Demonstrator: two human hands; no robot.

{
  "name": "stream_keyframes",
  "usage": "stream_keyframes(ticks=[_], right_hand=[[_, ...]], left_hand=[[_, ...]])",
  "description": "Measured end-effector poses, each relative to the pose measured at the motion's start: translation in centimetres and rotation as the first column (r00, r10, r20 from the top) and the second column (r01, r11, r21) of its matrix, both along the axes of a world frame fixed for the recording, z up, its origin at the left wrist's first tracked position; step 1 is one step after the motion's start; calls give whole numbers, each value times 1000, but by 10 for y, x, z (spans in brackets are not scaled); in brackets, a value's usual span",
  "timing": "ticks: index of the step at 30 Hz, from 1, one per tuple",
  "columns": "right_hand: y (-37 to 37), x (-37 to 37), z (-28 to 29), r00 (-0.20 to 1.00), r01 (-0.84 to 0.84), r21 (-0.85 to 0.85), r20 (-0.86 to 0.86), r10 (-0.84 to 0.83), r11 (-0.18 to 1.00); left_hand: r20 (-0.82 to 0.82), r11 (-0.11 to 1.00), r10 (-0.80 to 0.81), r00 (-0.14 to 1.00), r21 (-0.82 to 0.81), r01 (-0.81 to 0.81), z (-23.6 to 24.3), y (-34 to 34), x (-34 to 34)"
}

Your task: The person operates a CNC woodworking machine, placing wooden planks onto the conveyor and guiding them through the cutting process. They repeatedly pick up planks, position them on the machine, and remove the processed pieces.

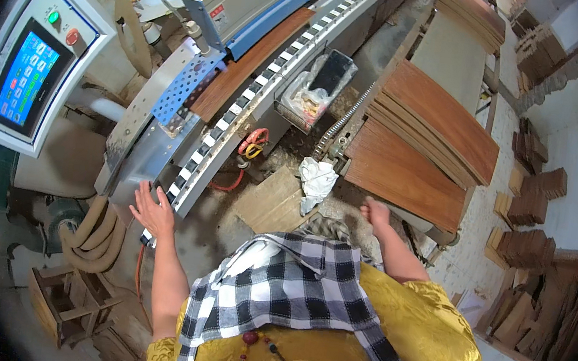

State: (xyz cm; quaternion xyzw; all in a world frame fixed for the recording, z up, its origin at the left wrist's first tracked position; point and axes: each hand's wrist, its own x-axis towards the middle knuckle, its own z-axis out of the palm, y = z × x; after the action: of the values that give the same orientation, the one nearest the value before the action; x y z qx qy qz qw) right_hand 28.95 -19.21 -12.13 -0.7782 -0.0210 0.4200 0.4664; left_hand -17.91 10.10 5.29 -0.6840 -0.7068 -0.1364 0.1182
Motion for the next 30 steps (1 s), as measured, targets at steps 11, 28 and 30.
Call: stream_keyframes(ticks=[11,28,30], right_hand=[[-60,79,-32,453,873,44,-440,-776,485],[52,-47,124,844,213,553,-519,133,806],[86,-76,141,871,37,564,-423,250,825]], left_hand=[[104,1000,-13,995,-23,15,6,1,-2],[458,978,-207,865,76,194,5,-14,-14],[488,948,-312,815,110,298,17,-30,-11]])
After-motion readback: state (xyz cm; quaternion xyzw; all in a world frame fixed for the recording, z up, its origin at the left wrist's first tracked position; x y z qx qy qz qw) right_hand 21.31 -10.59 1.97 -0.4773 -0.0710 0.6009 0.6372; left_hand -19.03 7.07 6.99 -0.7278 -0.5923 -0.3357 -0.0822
